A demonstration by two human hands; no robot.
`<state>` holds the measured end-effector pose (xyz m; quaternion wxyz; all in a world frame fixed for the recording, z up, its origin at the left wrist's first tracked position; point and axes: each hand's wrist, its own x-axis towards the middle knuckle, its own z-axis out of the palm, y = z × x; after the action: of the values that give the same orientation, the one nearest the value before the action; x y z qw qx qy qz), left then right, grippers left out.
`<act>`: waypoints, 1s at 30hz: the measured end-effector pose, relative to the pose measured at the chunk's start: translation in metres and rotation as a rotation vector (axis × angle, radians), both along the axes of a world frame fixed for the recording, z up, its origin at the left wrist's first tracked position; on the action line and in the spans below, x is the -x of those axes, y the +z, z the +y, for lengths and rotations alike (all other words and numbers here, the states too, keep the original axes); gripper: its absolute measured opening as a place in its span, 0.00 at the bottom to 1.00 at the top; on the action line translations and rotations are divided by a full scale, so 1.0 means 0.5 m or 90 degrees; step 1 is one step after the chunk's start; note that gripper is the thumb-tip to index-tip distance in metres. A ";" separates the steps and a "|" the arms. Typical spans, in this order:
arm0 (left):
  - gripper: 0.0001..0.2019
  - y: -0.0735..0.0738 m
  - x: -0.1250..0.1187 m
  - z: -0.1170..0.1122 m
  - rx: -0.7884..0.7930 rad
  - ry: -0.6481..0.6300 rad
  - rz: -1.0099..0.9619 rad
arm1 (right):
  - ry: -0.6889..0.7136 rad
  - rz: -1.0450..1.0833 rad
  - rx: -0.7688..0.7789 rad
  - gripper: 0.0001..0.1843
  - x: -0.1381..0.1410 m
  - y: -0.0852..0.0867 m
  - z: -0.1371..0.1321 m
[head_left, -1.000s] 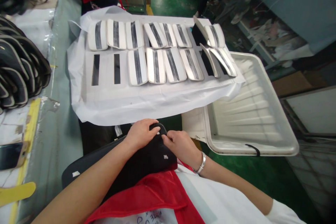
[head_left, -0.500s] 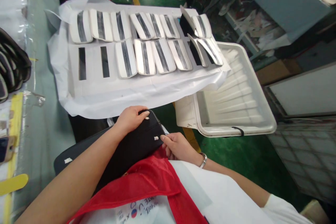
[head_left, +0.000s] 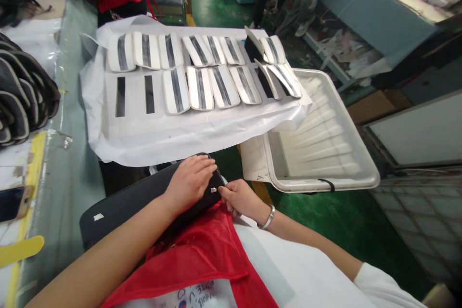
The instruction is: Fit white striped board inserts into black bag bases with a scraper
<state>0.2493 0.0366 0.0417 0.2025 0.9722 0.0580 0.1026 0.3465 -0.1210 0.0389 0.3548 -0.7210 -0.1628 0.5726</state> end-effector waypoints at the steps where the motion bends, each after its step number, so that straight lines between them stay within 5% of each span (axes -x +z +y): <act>1: 0.16 -0.003 0.013 -0.013 -0.012 -0.043 -0.001 | 0.000 -0.006 -0.006 0.18 0.001 -0.001 0.001; 10: 0.20 -0.019 0.042 -0.035 -0.050 -0.064 0.046 | -0.017 0.052 -0.012 0.18 0.026 -0.017 -0.059; 15: 0.21 -0.018 0.042 -0.038 -0.059 -0.056 0.053 | -0.099 0.056 -0.065 0.12 0.026 -0.030 -0.093; 23: 0.23 -0.013 0.049 -0.054 -0.083 -0.042 0.087 | -0.156 0.028 -0.155 0.17 0.015 -0.021 -0.056; 30: 0.23 -0.009 0.049 -0.050 -0.018 -0.044 0.125 | -0.076 0.064 -0.071 0.15 -0.010 -0.021 -0.026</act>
<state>0.2246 0.0117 0.0372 0.1855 0.9817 0.0424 0.0006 0.3514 -0.1340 0.0282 0.4352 -0.6791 -0.1334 0.5759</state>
